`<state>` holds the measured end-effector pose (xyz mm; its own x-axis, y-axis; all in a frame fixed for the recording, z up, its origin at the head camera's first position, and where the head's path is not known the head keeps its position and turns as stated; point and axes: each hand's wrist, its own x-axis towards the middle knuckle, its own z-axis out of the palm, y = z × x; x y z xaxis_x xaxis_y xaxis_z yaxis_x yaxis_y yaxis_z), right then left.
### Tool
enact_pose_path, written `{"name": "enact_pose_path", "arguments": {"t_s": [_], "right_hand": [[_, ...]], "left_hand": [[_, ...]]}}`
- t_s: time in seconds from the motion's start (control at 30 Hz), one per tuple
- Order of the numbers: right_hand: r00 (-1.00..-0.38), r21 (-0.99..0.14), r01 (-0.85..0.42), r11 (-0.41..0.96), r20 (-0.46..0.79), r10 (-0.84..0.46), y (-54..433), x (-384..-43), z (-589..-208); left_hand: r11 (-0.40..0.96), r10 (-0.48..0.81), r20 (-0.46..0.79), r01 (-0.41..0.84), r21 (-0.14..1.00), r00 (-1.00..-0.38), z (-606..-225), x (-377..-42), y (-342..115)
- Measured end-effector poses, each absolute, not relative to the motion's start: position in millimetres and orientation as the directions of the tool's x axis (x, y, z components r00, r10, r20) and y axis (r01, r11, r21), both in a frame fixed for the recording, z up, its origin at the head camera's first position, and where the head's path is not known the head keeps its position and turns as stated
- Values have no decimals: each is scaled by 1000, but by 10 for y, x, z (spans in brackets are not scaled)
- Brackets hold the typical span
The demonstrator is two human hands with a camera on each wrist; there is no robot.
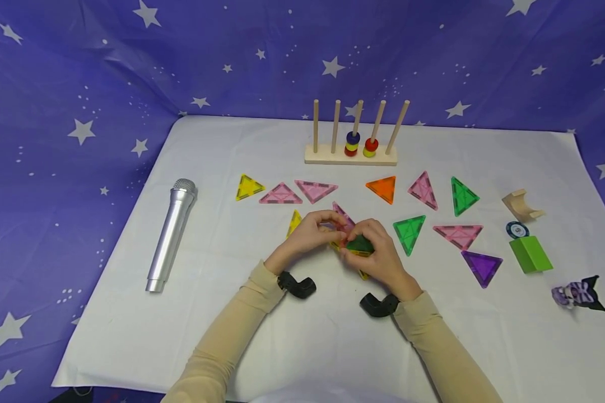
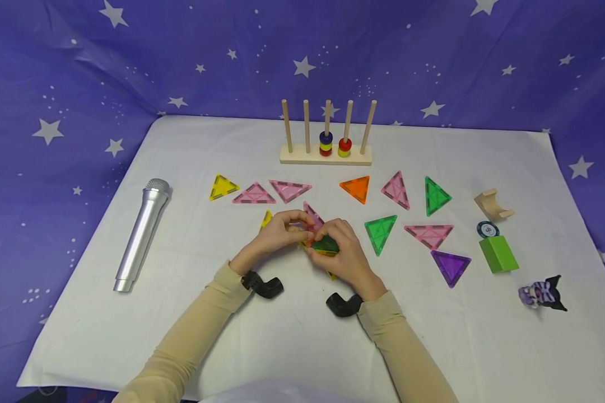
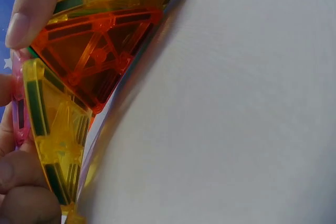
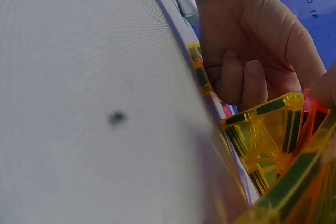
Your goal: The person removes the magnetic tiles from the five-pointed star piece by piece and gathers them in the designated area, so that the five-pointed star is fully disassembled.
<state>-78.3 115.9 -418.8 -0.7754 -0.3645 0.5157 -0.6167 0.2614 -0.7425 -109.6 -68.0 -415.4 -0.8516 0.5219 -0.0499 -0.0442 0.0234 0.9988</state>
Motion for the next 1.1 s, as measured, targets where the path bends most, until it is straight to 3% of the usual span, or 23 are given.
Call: {"name": "enact_pose_path", "arguments": {"t_s": [0.27,0.57,0.8,1.1], "right_hand": [[-785,-752,-605,261,509,-353,1156,-766,-4150],[-790,-752,-600,274,503,-350,1155,-761,-4159],[-794,-765,-592,253,499,-347,1245,-866,-4506],[-816,-781,-564,269,475,-330,1171,-731,-4180]], "left_hand": [[20,501,-26,-18,1000,-865,-4355,-1145,-696],[120,474,-23,38,992,-880,-4324,-1134,-695],[154,478,-64,13,988,-876,-4251,-1124,-708],[166,503,-95,-12,986,-859,-3985,-1061,-717]]}}
